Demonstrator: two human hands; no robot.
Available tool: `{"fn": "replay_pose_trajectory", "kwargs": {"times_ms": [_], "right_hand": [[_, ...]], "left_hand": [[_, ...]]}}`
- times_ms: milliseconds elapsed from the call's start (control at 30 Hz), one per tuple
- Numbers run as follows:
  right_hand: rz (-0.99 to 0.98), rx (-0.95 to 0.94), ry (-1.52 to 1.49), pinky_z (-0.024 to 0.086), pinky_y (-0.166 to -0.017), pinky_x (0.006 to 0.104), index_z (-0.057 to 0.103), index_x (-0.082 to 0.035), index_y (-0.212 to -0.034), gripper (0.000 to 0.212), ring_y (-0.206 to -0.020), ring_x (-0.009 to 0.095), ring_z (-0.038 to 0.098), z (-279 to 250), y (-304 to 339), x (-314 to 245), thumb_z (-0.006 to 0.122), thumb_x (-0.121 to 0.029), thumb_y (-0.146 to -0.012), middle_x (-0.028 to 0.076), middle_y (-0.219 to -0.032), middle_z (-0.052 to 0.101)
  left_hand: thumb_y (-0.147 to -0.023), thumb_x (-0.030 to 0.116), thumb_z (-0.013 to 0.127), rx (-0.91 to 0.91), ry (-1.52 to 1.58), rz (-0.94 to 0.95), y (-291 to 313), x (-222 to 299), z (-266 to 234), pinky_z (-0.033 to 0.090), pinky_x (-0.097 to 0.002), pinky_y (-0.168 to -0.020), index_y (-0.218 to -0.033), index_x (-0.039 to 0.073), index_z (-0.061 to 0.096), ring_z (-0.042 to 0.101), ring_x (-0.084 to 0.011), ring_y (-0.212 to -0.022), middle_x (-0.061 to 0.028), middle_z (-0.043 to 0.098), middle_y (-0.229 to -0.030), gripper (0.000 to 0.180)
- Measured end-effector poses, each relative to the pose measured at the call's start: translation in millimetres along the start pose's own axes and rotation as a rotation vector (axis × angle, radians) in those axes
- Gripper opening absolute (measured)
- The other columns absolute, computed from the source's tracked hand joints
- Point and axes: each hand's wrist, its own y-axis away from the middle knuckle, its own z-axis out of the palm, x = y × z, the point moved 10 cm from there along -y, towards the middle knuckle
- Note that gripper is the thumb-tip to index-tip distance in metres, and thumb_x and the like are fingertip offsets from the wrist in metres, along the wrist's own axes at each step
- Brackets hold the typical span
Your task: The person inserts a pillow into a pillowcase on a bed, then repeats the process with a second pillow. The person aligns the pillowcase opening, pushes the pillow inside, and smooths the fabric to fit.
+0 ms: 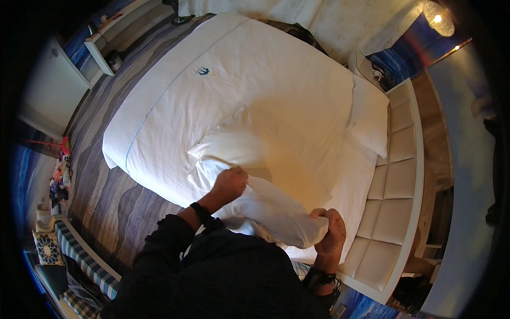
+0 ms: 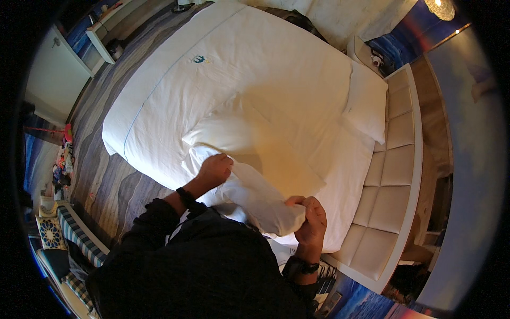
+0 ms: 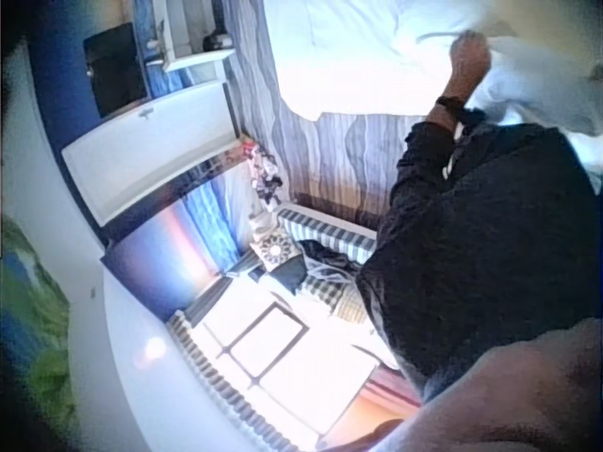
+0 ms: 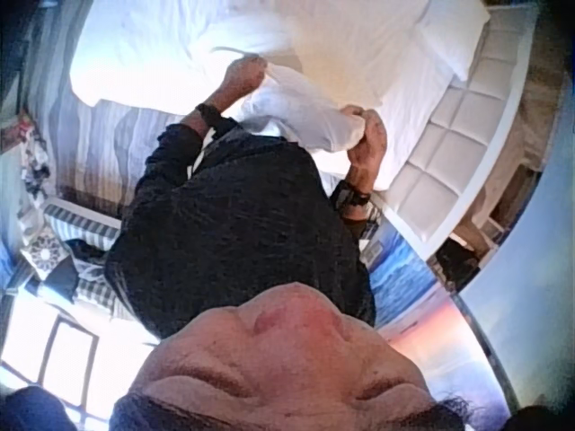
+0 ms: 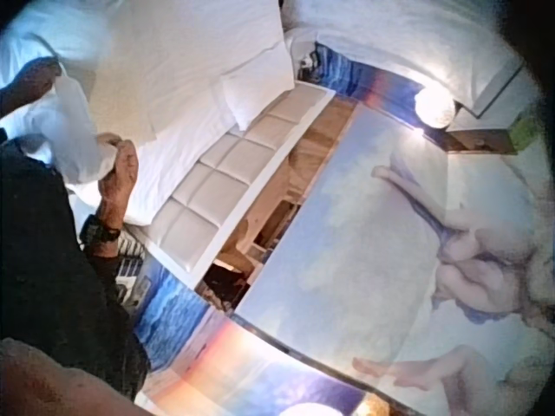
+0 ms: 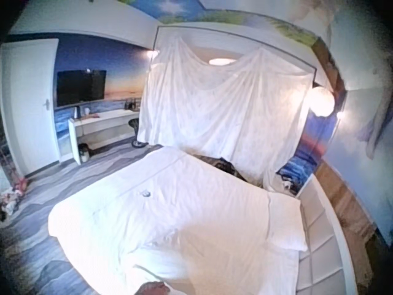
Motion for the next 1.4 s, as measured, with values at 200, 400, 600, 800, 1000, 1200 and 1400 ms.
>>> {"fn": "replay_pose_trajectory", "kwargs": {"times_ms": [200, 400, 600, 800, 1000, 1200, 1400], "right_hand": [[0.078, 0.135, 0.224, 0.054, -0.08, 0.0323, 0.058, -0.003, -0.091, 0.029, -0.086, 0.018, 0.065, -20.0, 5.7, 0.1, 0.06, -0.029, -0.104, 0.016, -0.1, 0.07], [0.385, 0.27, 0.743, 0.051, -0.076, 0.0267, 0.063, -0.002, -0.096, 0.018, -0.083, 0.01, 0.062, -39.4, 8.9, 23.6, 0.064, -0.019, -0.101, 0.006, -0.099, 0.07], [0.455, 0.075, 0.836, 0.049, -0.073, 0.0252, 0.068, 0.003, -0.108, 0.022, -0.081, 0.009, 0.062, -30.9, 3.4, 34.5, 0.07, -0.012, -0.093, 0.003, -0.093, 0.07], [0.34, 0.269, 0.538, 0.053, -0.077, 0.0289, 0.067, 0.003, -0.111, 0.021, -0.084, 0.015, 0.068, -65.9, -1.5, 29.4, 0.065, -0.011, -0.095, 0.007, -0.098, 0.073], [0.191, 0.331, -0.047, 0.052, -0.098, 0.0428, 0.062, 0.004, -0.126, 0.037, -0.111, 0.027, 0.067, -98.2, -0.9, 45.5, 0.062, -0.02, -0.097, 0.014, -0.122, 0.07], [0.228, 0.413, -0.117, 0.042, -0.113, 0.0461, 0.055, 0.004, -0.137, 0.047, -0.13, 0.03, 0.057, -133.5, 10.9, 77.4, 0.056, -0.021, -0.098, 0.016, -0.14, 0.061], [0.22, 0.34, -0.093, 0.042, -0.114, 0.0478, 0.05, 0.005, -0.141, 0.051, -0.132, 0.032, 0.055, -119.1, 8.5, 76.0, 0.057, -0.018, -0.096, 0.017, -0.143, 0.058]], "left_hand": [[-0.074, 0.001, 0.065, 0.213, -0.235, -0.084, -6.9, -61.4, -77.0, 0.054, -0.0452, -0.073, -0.08, 0.008, 0.064, 0.063, -0.0341, -0.084, -0.0119, 0.058, -0.088, 0.009], [-0.074, 0.0, 0.068, 0.246, -0.494, -0.135, -24.1, -88.6, -141.0, 0.054, -0.0448, -0.076, -0.078, 0.009, 0.066, 0.062, -0.0324, -0.089, -0.0095, 0.058, -0.094, 0.01], [-0.078, 0.003, 0.065, 0.209, -0.745, -0.094, -68.8, -99.0, -188.4, 0.053, -0.0422, -0.076, -0.075, 0.008, 0.064, 0.062, -0.0294, -0.089, -0.0093, 0.056, -0.093, 0.006], [-0.085, 0.003, 0.061, 0.169, -0.718, -0.144, -153.5, -109.7, -219.4, 0.057, -0.0479, -0.077, -0.086, 0.009, 0.068, 0.069, -0.0341, -0.092, -0.0124, 0.062, -0.104, 0.009], [-0.086, 0.015, 0.067, 0.536, 0.291, -0.4, -232.5, -178.5, -181.9, 0.053, -0.0471, -0.099, -0.124, 0.01, 0.067, 0.063, -0.0424, -0.114, -0.0214, 0.062, -0.131, 0.038], [-0.09, 0.021, 0.071, -0.244, 0.522, -0.11, -130.9, -38.8, 84.6, 0.052, -0.0394, -0.086, -0.109, 0.003, 0.067, 0.065, -0.0227, -0.094, -0.0101, 0.069, -0.098, 0.026], [-0.08, 0.03, 0.082, -0.901, 0.698, 0.035, 45.2, 100.3, 152.4, 0.051, -0.0396, -0.096, -0.132, 0.0, 0.06, 0.063, -0.0296, -0.113, -0.0201, 0.065, -0.125, 0.064]]}}
